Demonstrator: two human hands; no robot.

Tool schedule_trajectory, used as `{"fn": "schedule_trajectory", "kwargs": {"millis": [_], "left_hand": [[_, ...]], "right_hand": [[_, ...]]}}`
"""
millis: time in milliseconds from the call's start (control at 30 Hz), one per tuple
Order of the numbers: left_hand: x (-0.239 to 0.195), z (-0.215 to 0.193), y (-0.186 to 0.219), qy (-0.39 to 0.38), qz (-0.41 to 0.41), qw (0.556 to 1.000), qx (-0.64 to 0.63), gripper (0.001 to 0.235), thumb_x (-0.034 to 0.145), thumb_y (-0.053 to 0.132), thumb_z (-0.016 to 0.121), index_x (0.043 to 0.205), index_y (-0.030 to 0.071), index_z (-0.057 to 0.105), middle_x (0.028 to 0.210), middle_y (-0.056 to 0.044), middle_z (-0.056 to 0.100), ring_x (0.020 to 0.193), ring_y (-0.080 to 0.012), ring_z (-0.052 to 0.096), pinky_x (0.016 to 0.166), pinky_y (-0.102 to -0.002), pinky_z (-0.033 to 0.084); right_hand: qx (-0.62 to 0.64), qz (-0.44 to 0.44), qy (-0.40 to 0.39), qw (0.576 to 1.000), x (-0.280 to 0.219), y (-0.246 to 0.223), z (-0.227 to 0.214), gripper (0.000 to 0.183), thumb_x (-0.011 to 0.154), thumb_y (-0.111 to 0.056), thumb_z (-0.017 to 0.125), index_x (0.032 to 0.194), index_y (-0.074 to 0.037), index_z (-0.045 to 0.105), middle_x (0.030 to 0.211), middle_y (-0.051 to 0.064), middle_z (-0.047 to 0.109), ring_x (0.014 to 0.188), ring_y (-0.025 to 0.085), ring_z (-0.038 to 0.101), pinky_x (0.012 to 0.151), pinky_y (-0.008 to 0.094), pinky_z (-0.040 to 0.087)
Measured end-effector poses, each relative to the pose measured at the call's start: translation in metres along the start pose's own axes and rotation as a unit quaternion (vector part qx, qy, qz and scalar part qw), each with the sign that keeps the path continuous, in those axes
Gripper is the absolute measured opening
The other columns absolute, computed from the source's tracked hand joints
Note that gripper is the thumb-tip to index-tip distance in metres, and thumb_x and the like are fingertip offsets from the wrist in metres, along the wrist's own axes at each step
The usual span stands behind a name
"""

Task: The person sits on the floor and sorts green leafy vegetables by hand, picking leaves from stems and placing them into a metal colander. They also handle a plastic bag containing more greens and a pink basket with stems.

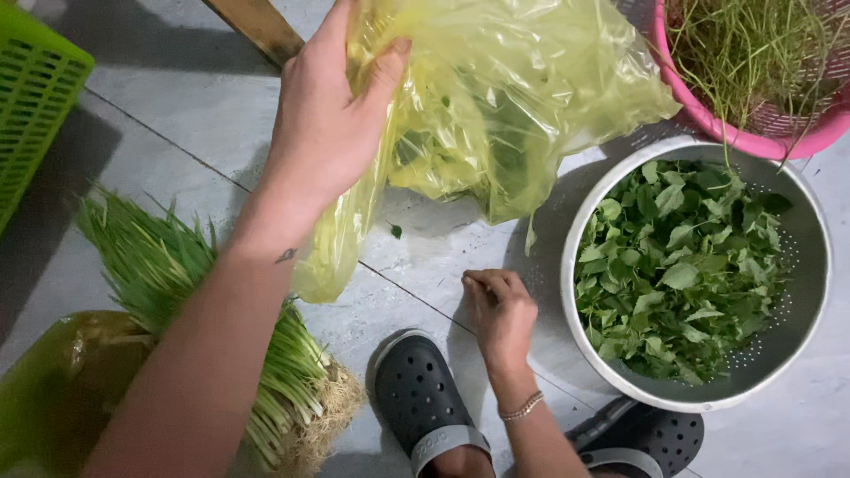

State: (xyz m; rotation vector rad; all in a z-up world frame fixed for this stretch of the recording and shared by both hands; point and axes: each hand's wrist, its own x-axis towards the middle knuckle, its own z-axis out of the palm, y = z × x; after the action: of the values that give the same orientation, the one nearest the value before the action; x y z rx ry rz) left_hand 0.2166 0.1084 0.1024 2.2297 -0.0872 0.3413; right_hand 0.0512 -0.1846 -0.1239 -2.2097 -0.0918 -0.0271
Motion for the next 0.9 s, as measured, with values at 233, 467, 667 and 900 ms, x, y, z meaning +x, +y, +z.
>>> {"fn": "schedule_trajectory", "kwargs": {"millis": [233,467,667,900], "left_hand": [[0.002,-0.002,-0.009,0.001,-0.015,1.000,0.006,0.039,0.132,0.022,0.067,0.162,-0.001,0.057,0.159,-0.025,0.079,0.146,-0.0415,0.078,0.120,-0.054,0.058],[-0.007,-0.014,-0.026,-0.013,0.005,0.999,0.029,0.016,0.138,0.008,0.071,0.151,0.000,0.070,0.140,-0.018,0.084,0.123,-0.0335,0.077,0.106,-0.050,0.056],[-0.022,-0.021,-0.007,-0.033,-0.147,0.987,0.056,0.013,0.145,0.014,0.072,0.153,0.004,0.073,0.133,-0.013,0.079,0.114,-0.0326,0.072,0.094,-0.052,0.052],[-0.019,-0.018,-0.024,-0.019,-0.036,0.999,0.021,0.021,0.138,0.000,0.072,0.159,-0.003,0.073,0.143,-0.018,0.082,0.127,-0.0304,0.076,0.110,-0.047,0.058]], "right_hand": [[-0.008,0.104,-0.086,0.991,0.012,-0.025,-0.037,0.008,0.112,-0.013,0.087,0.114,-0.012,0.095,0.117,0.005,0.090,0.097,0.022,0.083,0.089,0.038,0.066],[0.008,0.091,0.155,0.984,0.044,-0.068,-0.191,0.011,0.113,-0.004,0.098,0.118,-0.004,0.089,0.117,0.009,0.091,0.107,0.012,0.082,0.096,0.027,0.067],[-0.090,0.064,0.079,0.991,0.064,-0.008,-0.261,0.037,0.091,-0.014,0.109,0.120,-0.002,0.089,0.123,0.013,0.092,0.105,0.019,0.091,0.098,0.033,0.078],[-0.163,0.036,0.055,0.984,0.053,0.026,-0.275,0.011,0.117,0.001,0.097,0.127,-0.005,0.097,0.120,0.010,0.091,0.091,0.018,0.072,0.087,0.037,0.064]]}}
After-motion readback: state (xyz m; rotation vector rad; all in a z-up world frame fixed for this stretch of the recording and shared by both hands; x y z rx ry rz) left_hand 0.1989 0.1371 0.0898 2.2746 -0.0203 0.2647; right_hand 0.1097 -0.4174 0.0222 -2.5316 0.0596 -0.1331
